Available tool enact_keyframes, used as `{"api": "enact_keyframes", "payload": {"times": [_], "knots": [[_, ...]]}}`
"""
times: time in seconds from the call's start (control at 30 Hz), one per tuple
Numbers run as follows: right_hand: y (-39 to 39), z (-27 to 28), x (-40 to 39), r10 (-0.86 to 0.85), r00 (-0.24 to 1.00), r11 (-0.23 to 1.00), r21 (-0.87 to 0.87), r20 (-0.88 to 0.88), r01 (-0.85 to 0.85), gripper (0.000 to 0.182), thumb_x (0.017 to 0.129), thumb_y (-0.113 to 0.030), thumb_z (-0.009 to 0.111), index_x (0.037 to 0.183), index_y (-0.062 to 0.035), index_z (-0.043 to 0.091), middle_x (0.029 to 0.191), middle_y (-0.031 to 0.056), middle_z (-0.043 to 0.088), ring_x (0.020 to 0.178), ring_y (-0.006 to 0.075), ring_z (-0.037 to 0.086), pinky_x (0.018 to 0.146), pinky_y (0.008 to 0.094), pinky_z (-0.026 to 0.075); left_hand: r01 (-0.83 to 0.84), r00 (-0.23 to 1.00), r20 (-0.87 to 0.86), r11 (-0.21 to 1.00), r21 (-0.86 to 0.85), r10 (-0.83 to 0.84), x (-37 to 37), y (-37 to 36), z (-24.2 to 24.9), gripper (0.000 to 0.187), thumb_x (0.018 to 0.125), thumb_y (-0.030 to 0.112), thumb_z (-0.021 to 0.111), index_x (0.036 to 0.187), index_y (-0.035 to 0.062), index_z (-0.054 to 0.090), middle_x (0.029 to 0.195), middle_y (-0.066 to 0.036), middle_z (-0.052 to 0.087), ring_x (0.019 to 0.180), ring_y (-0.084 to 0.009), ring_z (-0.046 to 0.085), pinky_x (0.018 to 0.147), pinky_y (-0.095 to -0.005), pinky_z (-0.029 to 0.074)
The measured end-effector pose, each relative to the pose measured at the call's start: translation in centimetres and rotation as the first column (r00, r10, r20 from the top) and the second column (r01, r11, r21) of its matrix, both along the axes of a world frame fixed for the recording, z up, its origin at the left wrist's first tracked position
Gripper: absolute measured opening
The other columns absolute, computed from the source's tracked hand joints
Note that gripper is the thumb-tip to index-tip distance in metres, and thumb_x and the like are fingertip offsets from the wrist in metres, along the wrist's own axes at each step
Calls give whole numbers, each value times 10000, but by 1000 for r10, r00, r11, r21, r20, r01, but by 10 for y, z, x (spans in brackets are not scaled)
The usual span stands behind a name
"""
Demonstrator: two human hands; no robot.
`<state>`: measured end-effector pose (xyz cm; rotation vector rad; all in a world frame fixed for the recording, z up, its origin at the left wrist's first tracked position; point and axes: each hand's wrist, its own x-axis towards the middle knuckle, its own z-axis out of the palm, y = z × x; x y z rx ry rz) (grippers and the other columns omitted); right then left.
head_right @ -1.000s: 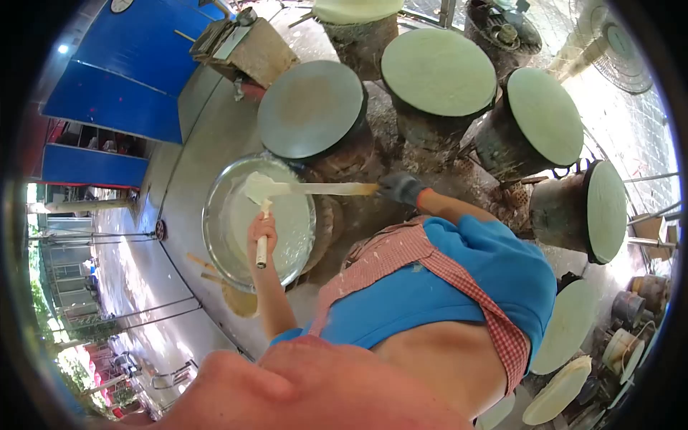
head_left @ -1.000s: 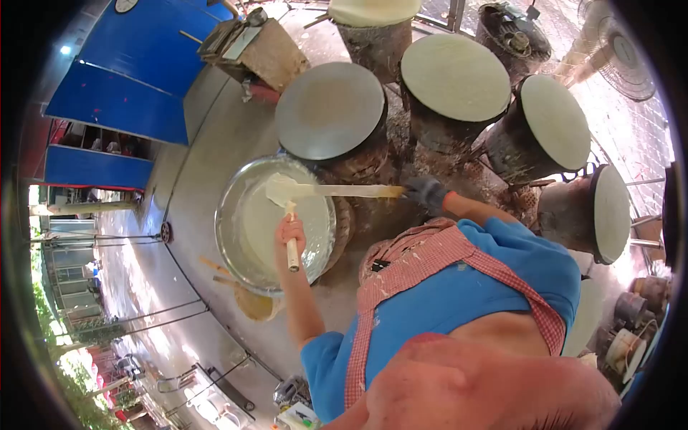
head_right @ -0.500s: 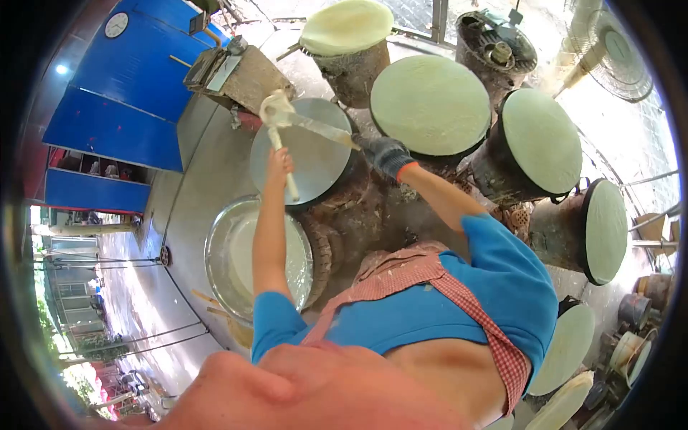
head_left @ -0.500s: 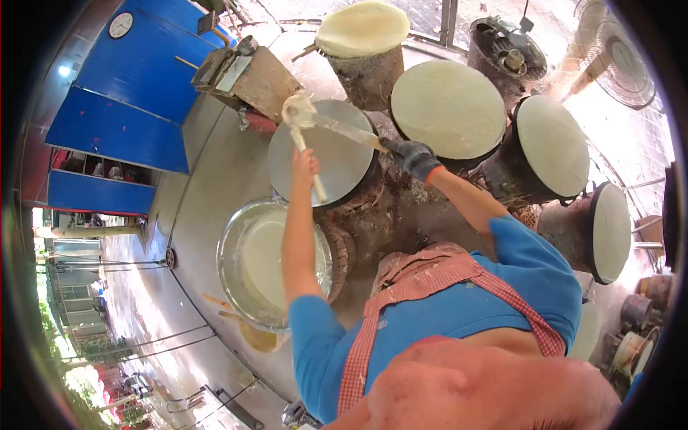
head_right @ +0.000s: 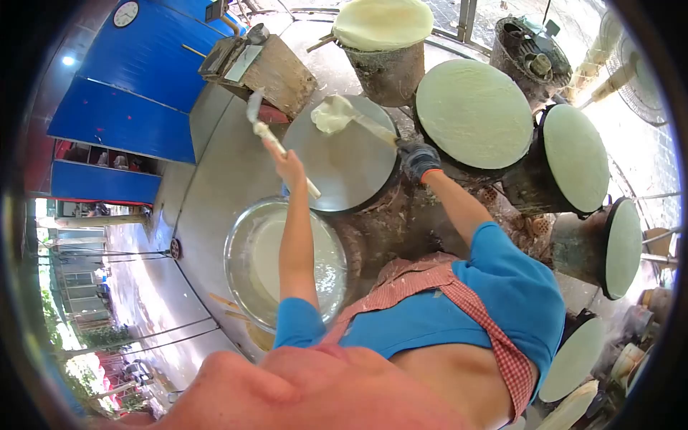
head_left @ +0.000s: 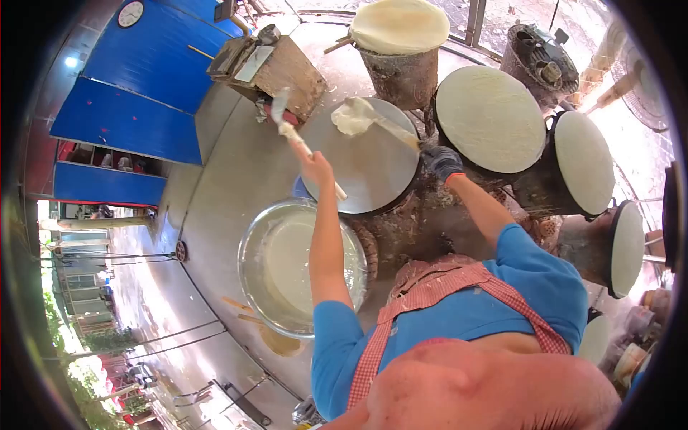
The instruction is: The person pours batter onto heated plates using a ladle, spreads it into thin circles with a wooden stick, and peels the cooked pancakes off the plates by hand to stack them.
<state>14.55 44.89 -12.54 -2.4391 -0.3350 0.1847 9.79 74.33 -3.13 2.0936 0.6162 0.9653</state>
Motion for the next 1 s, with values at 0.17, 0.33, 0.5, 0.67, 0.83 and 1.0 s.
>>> {"api": "enact_keyframes", "payload": {"times": [0.17, 0.33, 0.5, 0.67, 0.83, 1.0], "knots": [[76, -10, -10, 12, 955, 879, 459, -296, 131, 312, 748, -281, 569, 1016, -121, 589, 930, 110, 603, 813, 203, 593, 733, 275, 435, 148, 984, -108, 986, 74, -140, -85, 40, -45, 645, 688, -2, 408, 1307, 70, 243, 1314, -134, 319, 967, -237, 531, 744, -299, 432], [37, 30, -2, -78, 982, 983, 151, -173, 104, 356, 705, -257, 625, 1012, -79, 592, 928, 67, 623, 822, 146, 585, 740, 248, 433, 69, 904, -331, 857, -510, -270, -220, 20, -69, 670, 670, -16, 429, 1308, 98, 260, 1209, -130, 436, 684, -183, 528, 585, -265, 433], [91, -9, -53, -158, 873, 822, 428, -462, 375, 318, 682, -246, 659, 977, -132, 623, 840, 18, 634, 650, 108, 537, 569, 255, 433, 45, 851, -440, 875, -482, -286, -256, 10, -69, 685, 667, -4, 436, 1311, 159, 271, 1133, -130, 499, 538, -167, 485, 503, -286, 409], [30, -3, -15, 10, 934, 743, 627, -358, 233, 314, 668, -204, 663, 948, -66, 622, 896, 62, 629, 676, 136, 564, 642, 266, 449, 239, 921, -278, 959, -152, -274, -256, 17, -77, 681, 666, 2, 434, 1309, 154, 270, 935, -141, 574, 522, -171, 487, 501, -287, 402], [74, 35, -48, -52, 707, 635, 523, -706, 569, 224, 672, -178, 699, 865, -74, 651, 742, 9, 629, 516, 80, 500, 457, 227, 413, 113, 888, -359, 894, -433, -286, -251, -3, -41, 679, 681, -5, 421, 1317, 158, 249, 805, -117, 550, 409, -127, 424, 401, -265, 370], [23, 52, 3, 181, 786, 633, 682, -591, 367, 263, 649, -215, 709, 860, -72, 644, 816, 20, 619, 621, 118, 507, 544, 252, 433, -36, 925, -325, 807, -589, -196, -271, -9, -34, 712, 686, -29, 412, 1332, 174, 191, 677, -94, 517, 342, -112, 373, 304, -262, 316]]}}
